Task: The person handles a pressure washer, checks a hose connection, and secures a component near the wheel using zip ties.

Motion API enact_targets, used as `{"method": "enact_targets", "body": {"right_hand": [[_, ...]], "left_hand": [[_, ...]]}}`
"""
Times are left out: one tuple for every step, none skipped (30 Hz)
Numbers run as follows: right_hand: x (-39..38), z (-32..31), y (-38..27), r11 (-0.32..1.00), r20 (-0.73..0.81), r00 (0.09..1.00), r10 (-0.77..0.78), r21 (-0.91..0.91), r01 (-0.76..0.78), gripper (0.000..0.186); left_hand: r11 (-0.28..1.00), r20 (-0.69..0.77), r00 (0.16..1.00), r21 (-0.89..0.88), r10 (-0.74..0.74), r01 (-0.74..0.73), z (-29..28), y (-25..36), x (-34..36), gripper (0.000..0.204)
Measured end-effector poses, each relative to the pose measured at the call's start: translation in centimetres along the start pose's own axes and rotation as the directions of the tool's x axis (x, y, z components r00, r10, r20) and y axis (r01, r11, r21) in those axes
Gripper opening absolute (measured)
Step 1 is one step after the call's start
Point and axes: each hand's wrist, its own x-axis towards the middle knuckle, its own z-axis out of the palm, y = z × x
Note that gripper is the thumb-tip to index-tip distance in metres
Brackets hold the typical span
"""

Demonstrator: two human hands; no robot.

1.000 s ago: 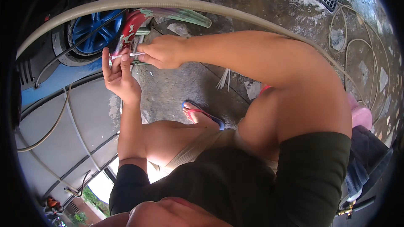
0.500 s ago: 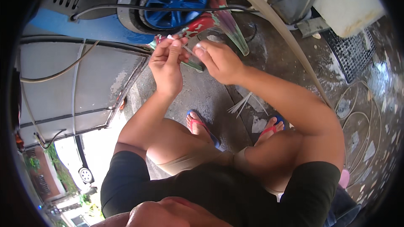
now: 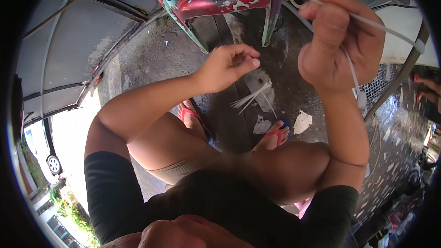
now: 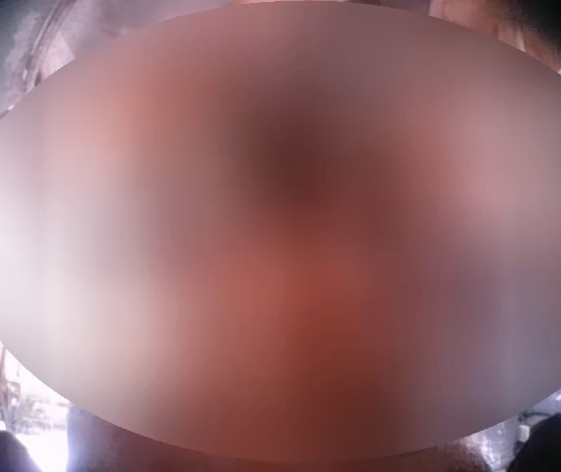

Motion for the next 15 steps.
{"method": "enact_targets", "body": {"right_hand": [[0.2, 0.6, -0.2, 0.999, -0.028, 1.0, -0.002, -0.045, 0.001, 0.027], [0.3, 0.5, -0.1, 0.995, 0.059, 0.998, 0.034, -0.094, -0.029, 0.024], [0.4, 0.1, 0.0, 0.985, 0.147, 0.986, 0.073, -0.163, -0.049, 0.021], [0.3, 0.5, 0.6, 0.967, 0.122, 0.992, 0.013, -0.253, 0.018, 0.022], [0.1, 1.3, 1.3, 0.94, 0.105, 0.993, -0.049, -0.331, 0.082, 0.022], [0.2, 2.2, 1.7, 0.955, 0.076, 0.996, -0.049, -0.288, 0.069, 0.023], [0.2, 2.9, 1.9, 0.955, 0.086, 0.996, -0.04, -0.289, 0.063, 0.023], [0.2, 3.5, 2.3, 0.948, 0.088, 0.994, -0.067, -0.304, 0.091, 0.024], [0.3, 4.1, 2.6, 0.942, 0.092, 0.991, -0.095, -0.313, 0.119, 0.026], [0.3, 4.4, 2.2, 0.947, 0.104, 0.991, -0.088, -0.3, 0.116, 0.026], [0.3, 4.1, 1.6, 0.937, 0.088, 0.995, -0.044, -0.341, 0.072, 0.03], [1.0, 3.3, 1.8, 0.928, 0.088, 0.996, -0.031, -0.366, 0.061, 0.032], [2.0, 2.0, 1.7, 0.911, 0.09, 0.996, -0.02, -0.408, 0.055, 0.034], [3.4, 0.7, 1.8, 0.9, 0.146, 0.979, -0.143, -0.392, 0.19, 0.037], [3.7, 0.3, 2.0, 0.893, 0.169, 0.97, -0.175, -0.387, 0.228, 0.038]], "left_hand": [[0.991, 0.03, 0.999, 0.133, -0.016, 0.012, -0.4, -1.0, 0.4, 0.031], [0.964, 0.06, 0.998, 0.264, -0.035, 0.018, -0.9, -2.0, 1.1, 0.036], [0.97, 0.08, 0.996, 0.244, -0.038, 0.017, -1.1, -3.3, 2.4, 0.036], [0.966, 0.05, 0.998, 0.259, -0.026, 0.012, -1.6, -4.5, 3.6, 0.037], [0.961, 0.011, 1.0, 0.277, -0.019, 0.015, -2.4, -5.6, 4.8, 0.038], [0.972, -0.018, 1.0, 0.232, -0.013, 0.017, -3.1, -6.5, 6.6, 0.036], [0.982, -0.054, 0.999, 0.189, -0.01, 0.02, -4.0, -7.5, 8.1, 0.033], [0.998, -0.095, 0.995, 0.046, -0.027, 0.032, -4.6, -8.1, 9.7, 0.03], [0.994, -0.137, 0.989, -0.098, -0.051, 0.038, -5.1, -8.7, 11.0, 0.028], [0.993, -0.151, 0.987, -0.11, -0.06, 0.044, -5.3, -8.8, 11.7, 0.028], [0.957, -0.271, 0.962, -0.288, -0.046, -0.035, -5.5, -9.0, 12.4, 0.027], [0.883, -0.38, 0.924, -0.447, -0.042, -0.144, -5.2, -8.6, 13.4, 0.027], [0.872, -0.373, 0.927, -0.462, -0.029, -0.158, -4.5, -7.3, 14.2, 0.027], [0.584, -0.307, 0.951, -0.77, 0.015, -0.258, -3.7, -5.9, 14.6, 0.036], [0.198, -0.265, 0.962, -0.941, 0.072, -0.274, -3.4, -5.5, 14.4, 0.053]]}}
